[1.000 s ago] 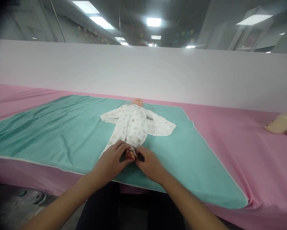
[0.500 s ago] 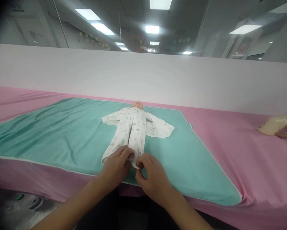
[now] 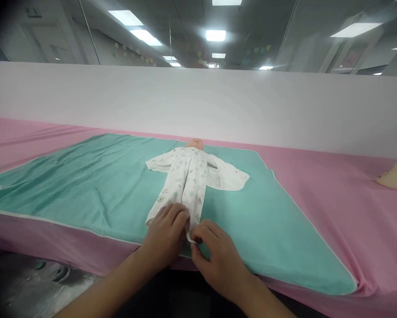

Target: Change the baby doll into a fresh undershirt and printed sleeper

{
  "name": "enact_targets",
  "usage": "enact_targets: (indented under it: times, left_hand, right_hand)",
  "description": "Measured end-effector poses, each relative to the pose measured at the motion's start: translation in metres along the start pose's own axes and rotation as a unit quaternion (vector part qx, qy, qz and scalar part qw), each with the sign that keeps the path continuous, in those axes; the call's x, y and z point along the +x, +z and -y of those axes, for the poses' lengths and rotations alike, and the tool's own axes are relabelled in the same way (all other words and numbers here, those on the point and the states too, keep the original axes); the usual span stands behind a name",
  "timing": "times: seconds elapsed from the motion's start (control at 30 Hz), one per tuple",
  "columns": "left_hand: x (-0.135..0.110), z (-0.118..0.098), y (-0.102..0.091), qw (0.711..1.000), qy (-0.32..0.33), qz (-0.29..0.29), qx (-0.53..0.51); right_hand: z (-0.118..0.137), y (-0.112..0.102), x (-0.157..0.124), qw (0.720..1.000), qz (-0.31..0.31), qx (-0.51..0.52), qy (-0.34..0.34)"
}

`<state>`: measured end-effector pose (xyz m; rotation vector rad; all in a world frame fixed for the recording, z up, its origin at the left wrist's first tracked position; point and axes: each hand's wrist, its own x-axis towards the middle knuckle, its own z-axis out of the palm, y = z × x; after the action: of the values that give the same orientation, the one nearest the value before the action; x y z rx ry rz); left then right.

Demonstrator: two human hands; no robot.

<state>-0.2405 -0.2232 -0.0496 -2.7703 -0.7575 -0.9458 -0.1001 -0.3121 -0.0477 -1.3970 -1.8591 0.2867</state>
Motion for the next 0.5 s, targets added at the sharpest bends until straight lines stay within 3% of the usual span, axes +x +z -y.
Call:
enact_targets:
  times: [0.17, 0.27, 0.33, 0.4, 0.43, 0.5]
  left_hand:
    - [-0.012, 0.000, -0.005, 0.997, 0.071, -0.012, 0.015]
    - [-0.028, 0.010, -0.019, 0.994, 0.099, -0.042, 0.004]
    - [-0.026, 0.030, -0.028, 0.992, 0.076, -0.097, -0.002]
    - [-0.010, 0.064, -0.029, 0.989, 0.000, -0.145, 0.021]
    - [0.003, 0.084, -0.024, 0.989, -0.048, -0.132, 0.050]
    - [0.032, 0.125, -0.006, 0.988, -0.100, -0.035, 0.115]
  right_hand:
    - [-0.008, 0.004, -0.008, 0.996, 0.081, -0.032, 0.004]
    - [-0.012, -0.009, -0.004, 0.987, 0.161, -0.030, 0.002]
    - [-0.023, -0.024, 0.011, 0.982, 0.187, -0.011, 0.007]
    - [-0.043, -0.037, 0.036, 0.990, 0.139, -0.015, 0.032]
    - [-0.058, -0.039, 0.052, 0.994, 0.094, -0.041, 0.046]
    - [-0.090, -0.036, 0.086, 0.994, 0.037, -0.104, 0.021]
